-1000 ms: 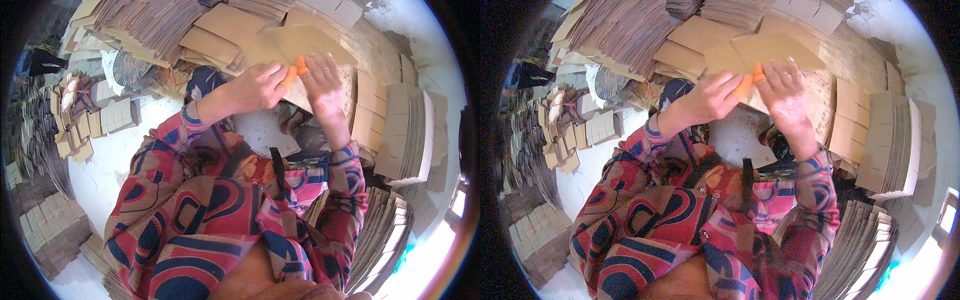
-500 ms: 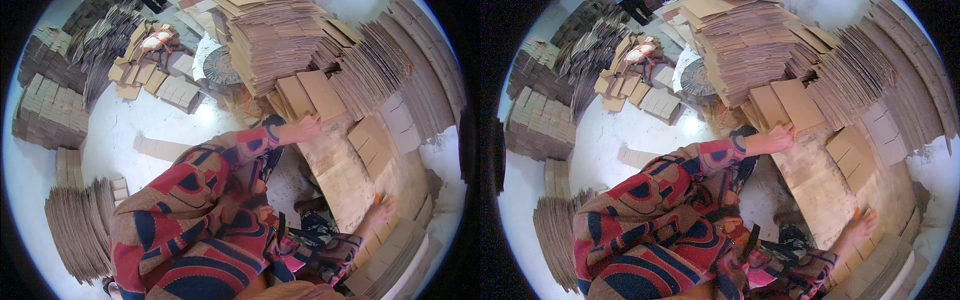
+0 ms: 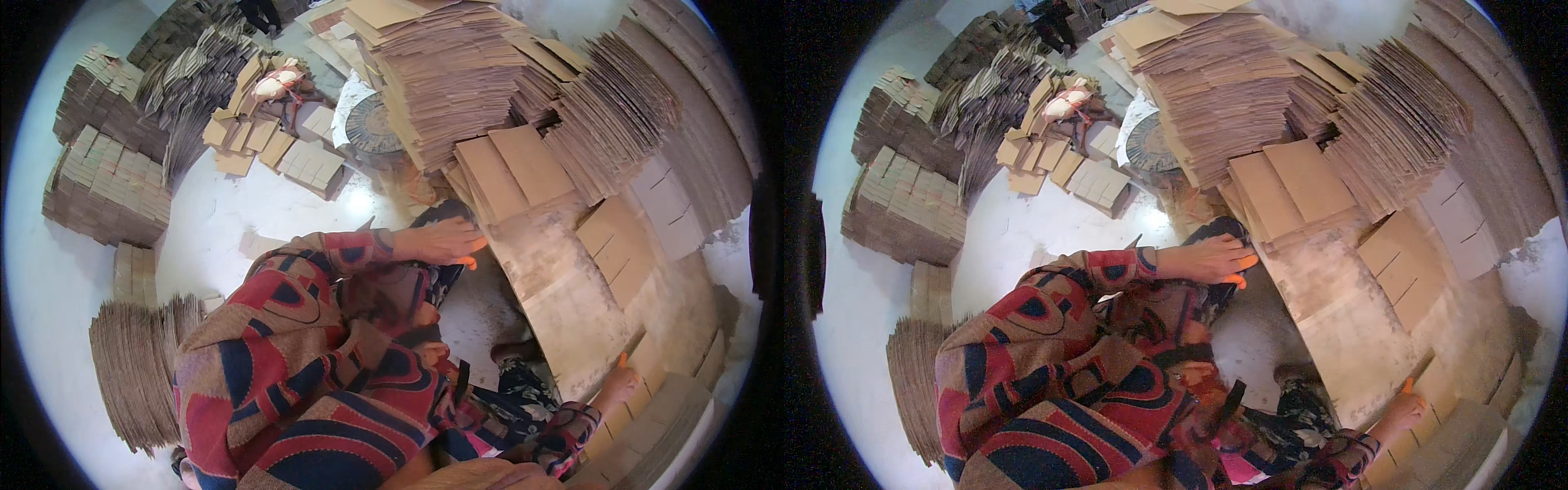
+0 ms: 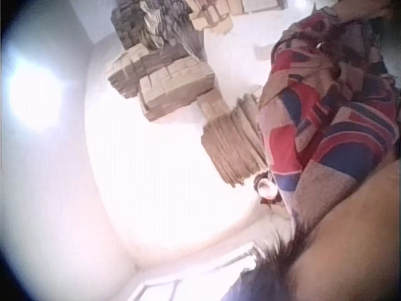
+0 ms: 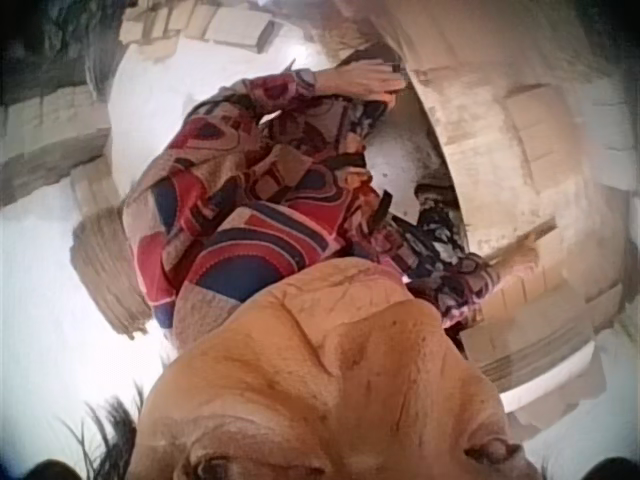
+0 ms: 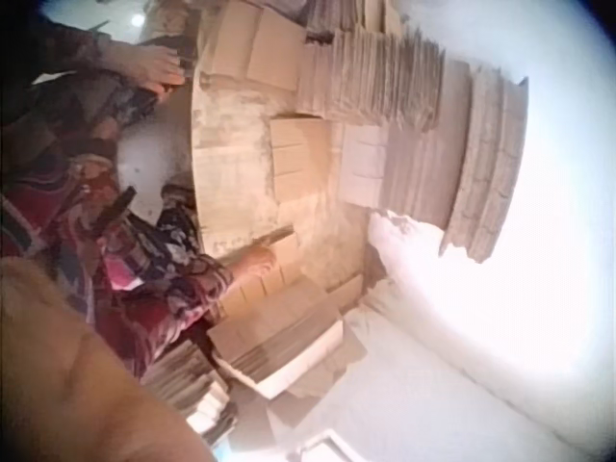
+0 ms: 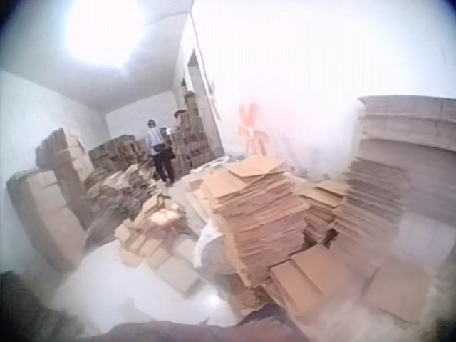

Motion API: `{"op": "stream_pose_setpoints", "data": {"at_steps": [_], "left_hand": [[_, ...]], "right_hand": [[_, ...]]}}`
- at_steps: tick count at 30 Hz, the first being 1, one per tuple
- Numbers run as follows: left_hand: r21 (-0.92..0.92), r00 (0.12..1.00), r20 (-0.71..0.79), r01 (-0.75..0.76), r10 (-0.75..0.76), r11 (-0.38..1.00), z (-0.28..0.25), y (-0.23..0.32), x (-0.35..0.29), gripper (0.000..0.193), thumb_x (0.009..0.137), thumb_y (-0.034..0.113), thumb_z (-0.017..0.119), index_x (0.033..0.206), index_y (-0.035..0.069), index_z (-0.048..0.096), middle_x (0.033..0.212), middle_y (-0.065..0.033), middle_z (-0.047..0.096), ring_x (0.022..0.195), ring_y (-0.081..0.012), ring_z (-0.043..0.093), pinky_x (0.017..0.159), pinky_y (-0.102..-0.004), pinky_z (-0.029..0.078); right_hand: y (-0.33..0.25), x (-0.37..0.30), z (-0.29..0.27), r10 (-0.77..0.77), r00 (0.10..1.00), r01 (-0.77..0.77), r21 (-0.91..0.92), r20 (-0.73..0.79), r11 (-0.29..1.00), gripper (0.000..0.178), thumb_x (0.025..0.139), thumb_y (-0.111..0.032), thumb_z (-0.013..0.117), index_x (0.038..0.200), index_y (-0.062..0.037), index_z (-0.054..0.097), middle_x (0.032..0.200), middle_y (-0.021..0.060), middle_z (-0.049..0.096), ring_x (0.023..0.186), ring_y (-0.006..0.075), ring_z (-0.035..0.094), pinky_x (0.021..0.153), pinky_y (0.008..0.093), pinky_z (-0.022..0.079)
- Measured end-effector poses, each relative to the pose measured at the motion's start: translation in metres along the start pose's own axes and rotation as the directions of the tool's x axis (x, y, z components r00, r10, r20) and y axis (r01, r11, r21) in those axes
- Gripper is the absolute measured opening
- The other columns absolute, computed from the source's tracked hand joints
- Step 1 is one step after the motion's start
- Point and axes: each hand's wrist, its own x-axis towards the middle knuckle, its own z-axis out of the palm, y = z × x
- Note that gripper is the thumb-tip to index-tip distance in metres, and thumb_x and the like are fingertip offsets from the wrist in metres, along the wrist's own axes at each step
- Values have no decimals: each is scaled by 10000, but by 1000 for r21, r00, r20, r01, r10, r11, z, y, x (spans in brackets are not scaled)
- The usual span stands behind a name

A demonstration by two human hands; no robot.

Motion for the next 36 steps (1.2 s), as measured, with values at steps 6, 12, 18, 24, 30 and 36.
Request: {"op": "stream_pose_setpoints", "data": {"at_steps": [6, 12, 18, 24, 30, 36], "left_hand": [[-126, 997, -8, 74, -76, 989, 14, -5, -7, 437, 830, 365, 641, 1082, 16, 567, 904, -108, 609, 840, -264, 535, 779, -356, 397], [-169, 996, -68, 49, -61, 984, 26, -13, -8, 422, 798, 375, 674, 1035, 35, 592, 844, -98, 619, 810, -270, 551, 759, -365, 417], [-213, 936, -307, -241, 169, 947, 19, 23, 54, 387, 775, 302, 709, 1031, 34, 600, 788, -93, 603, 745, -258, 572, 663, -366, 456], [-335, 951, -300, -174, 70, 926, 53, 37, 180, 472, 749, 238, 723, 1096, -29, 546, 966, -145, 606, 855, -328, 566, 755, -414, 459], [-237, 959, -284, -75, 5, 969, 82, 50, 285, 604, 745, 262, 732, 1194, -37, 461, 1210, -235, 533, 1100, -397, 469, 935, -424, 413], [264, 992, 16, -126, 126, 956, 119, 40, 308, 290, 780, 198, 632, 966, -24, 639, 1178, -197, 553, 1117, -370, 488, 912, -425, 446]], "right_hand": [[32, 26, 11, -128, 925, -33, 411, 358, 911, 360, 935, -288, 504, 969, 53, 613, 890, 244, 647, 786, 382, 637, 661, 473, 517], [61, 12, -13, 5, 948, -117, 335, 318, 935, 520, 891, -99, 529, 1382, -53, 363, 1140, 260, 584, 1052, 385, 571, 836, 458, 485], [46, 29, -181, 471, 882, -193, 915, 5, 353, 532, 905, -93, 487, 1415, -56, 342, 1386, 174, 414, 1146, 318, 533, 906, 395, 521], [-5, -5, -210, 440, 844, -65, 874, 306, -482, 523, 853, 44, 434, 1372, -2, 381, 1333, 183, 449, 1042, 337, 586, 785, 425, 573], [0, -3, -208, 298, 822, -275, 797, 485, -538, 589, 810, 69, 470, 1381, -14, 354, 1294, 170, 471, 1011, 287, 607, 613, 417, 610], [-10, 7, -221, 265, 847, -269, 801, 461, -535, 595, 802, 59, 571, 1364, -23, 393, 1241, 133, 509, 969, 242, 606, 533, 346, 607]]}}
